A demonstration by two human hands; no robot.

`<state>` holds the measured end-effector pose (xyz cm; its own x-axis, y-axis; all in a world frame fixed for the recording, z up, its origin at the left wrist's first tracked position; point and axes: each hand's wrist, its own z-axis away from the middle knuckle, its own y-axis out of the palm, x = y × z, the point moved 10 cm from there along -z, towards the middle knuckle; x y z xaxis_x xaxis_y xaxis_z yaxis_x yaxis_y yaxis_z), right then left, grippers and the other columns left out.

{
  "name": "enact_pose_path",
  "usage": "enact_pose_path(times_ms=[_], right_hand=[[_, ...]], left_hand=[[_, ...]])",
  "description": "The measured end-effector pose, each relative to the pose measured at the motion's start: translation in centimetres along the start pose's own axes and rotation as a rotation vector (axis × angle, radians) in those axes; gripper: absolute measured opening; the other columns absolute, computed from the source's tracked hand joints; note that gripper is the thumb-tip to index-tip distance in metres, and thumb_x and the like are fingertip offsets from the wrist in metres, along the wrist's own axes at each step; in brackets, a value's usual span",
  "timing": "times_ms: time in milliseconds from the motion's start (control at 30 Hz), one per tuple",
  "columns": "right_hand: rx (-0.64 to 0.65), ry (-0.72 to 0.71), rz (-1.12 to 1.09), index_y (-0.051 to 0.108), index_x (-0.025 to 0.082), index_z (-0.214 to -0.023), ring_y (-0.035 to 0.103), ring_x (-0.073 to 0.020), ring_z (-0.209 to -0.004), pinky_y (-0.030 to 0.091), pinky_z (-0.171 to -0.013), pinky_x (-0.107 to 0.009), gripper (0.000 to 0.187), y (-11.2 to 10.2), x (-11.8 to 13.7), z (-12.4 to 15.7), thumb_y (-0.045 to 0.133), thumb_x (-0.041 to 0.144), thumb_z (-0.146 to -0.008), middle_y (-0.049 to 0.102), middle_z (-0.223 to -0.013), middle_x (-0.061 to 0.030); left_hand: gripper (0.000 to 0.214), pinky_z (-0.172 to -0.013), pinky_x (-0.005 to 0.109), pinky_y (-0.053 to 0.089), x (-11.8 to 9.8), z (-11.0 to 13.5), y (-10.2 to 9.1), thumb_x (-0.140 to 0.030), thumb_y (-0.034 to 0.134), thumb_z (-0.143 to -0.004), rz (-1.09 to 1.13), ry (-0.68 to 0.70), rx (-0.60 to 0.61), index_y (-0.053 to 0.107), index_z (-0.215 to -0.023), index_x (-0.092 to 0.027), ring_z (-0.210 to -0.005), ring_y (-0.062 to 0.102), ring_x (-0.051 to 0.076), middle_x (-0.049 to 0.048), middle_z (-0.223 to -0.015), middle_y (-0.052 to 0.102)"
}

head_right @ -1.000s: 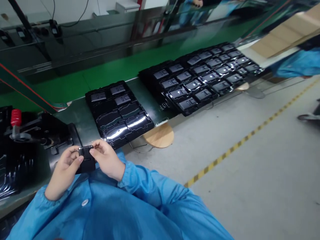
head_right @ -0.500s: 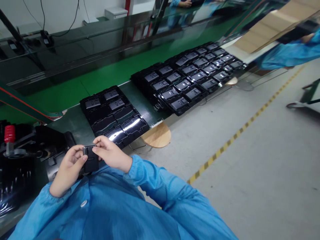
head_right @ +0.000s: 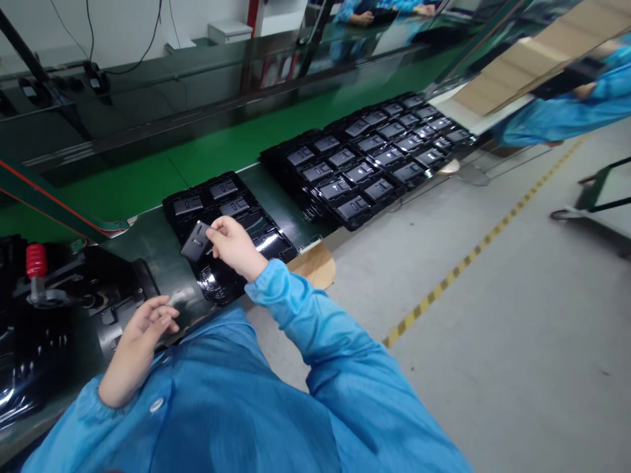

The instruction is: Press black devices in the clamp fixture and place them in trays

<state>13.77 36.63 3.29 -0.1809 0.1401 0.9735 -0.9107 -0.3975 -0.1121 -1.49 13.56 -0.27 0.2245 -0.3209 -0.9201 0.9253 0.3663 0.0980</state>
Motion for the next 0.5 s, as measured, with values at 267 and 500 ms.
enact_pose_path(times_ms=[267, 500], right_hand=[[-0.233, 0.109, 0.206, 0.046, 0.024, -0.086, 0.052, -0.0096, -0.043, 0.036, -0.044, -0.018, 0.025, -2.0, -1.4, -7.6, 0.059, 0.025, -0.107, 0.050, -0.053, 0.0081], [-0.141, 0.149, 0.376, 0.052, 0.020, -0.085, 0.053, -0.0075, -0.042, 0.037, -0.044, -0.016, 0.024, -1.3, -2.4, -8.9, 0.068, 0.024, -0.103, 0.058, -0.058, 0.0044]], left_hand=[[0.052, -0.098, 0.042, 0.059, 5.1, 5.3, -3.6, -0.064, 0.076, -0.089, -0.209, -0.097, -0.024, 0.073, -0.119, -0.021, -0.100, 0.072, 0.028, 0.0122, -0.107, 0.077], [0.027, -0.099, 0.053, 0.061, 4.5, 7.6, -5.2, -0.058, 0.071, -0.091, -0.501, 0.014, 0.046, 0.079, -0.111, -0.042, -0.100, 0.075, 0.036, 0.0076, -0.108, 0.079]])
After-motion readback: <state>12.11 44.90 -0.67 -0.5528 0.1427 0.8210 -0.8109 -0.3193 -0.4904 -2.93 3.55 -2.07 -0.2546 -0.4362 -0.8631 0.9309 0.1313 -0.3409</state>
